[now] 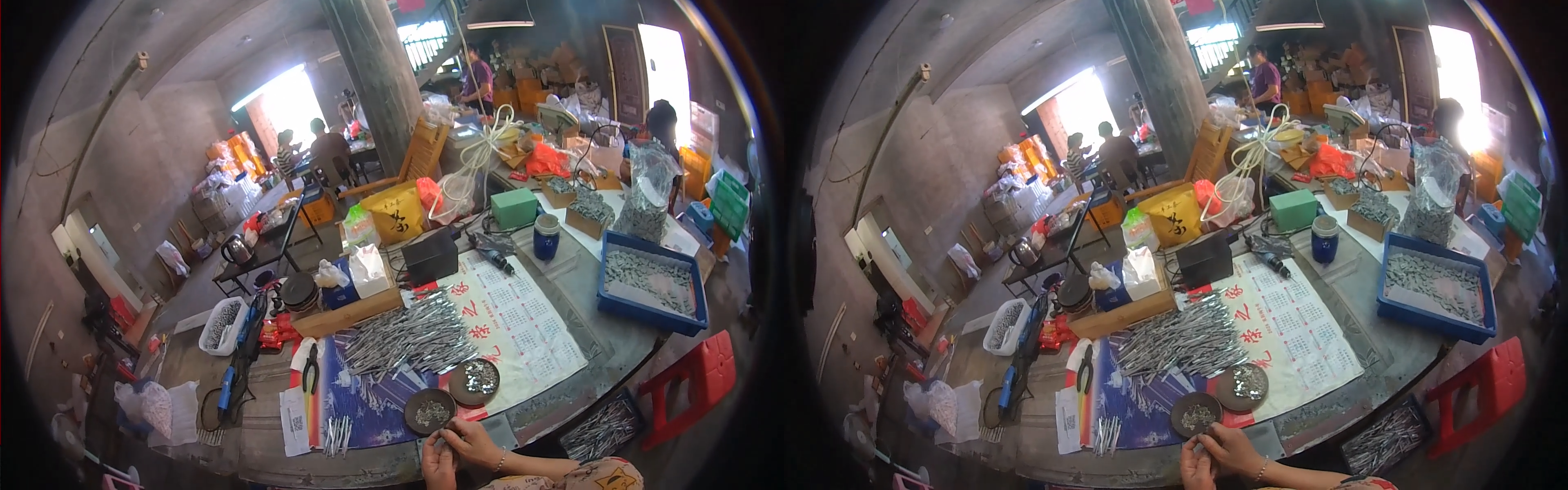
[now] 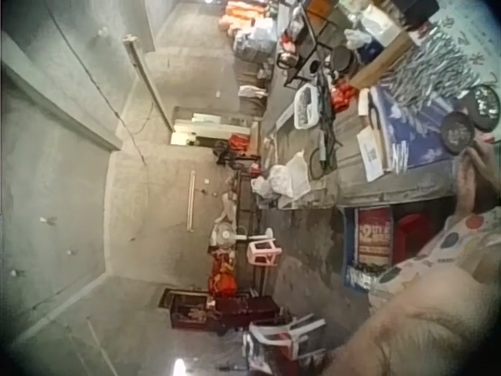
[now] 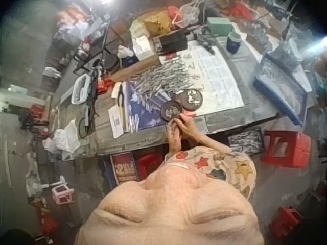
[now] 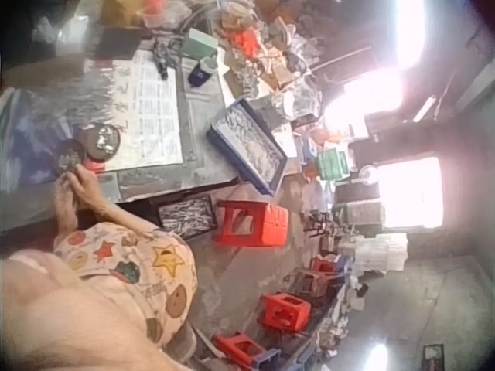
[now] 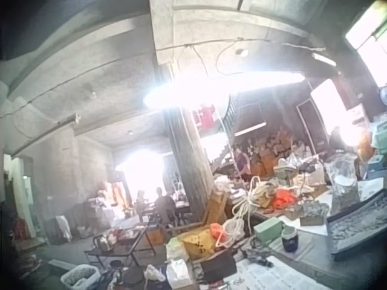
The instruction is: Assembling small metal pins and washers by hand at a workshop bench.
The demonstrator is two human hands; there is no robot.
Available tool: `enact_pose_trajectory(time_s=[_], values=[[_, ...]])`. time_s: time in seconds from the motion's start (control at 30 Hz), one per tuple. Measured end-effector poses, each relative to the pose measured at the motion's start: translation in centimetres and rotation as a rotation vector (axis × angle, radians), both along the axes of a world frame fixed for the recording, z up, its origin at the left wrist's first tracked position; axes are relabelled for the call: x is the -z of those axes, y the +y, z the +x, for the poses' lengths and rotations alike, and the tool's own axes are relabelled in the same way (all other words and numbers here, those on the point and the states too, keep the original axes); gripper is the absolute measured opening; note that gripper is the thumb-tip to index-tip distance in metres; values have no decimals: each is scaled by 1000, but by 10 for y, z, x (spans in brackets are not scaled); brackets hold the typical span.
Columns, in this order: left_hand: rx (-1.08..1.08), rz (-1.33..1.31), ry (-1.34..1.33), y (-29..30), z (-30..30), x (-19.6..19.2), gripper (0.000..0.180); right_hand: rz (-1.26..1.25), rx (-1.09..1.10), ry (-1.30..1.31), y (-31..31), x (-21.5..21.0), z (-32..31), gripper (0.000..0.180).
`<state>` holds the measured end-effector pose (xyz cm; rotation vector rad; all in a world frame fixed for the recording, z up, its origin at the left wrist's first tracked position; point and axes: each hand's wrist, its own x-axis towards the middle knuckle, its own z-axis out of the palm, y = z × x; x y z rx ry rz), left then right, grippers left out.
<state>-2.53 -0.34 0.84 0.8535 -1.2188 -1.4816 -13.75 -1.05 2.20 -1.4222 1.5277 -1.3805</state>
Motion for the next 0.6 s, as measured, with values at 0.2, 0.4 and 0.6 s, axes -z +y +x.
enact_pose_trajectory(time_s=[0.2,0.4,0.6], values=[[-33,-24,-50,-21,-8,-5,30,6,10,32,-24,-1,-7,28],[4,28,-1,-34,-1,6,32,-7,29,10,-32,-17,-3,19],[109,159,208,-32,-6,-25,30,-113,52,4,-28,-22,-4,20]])
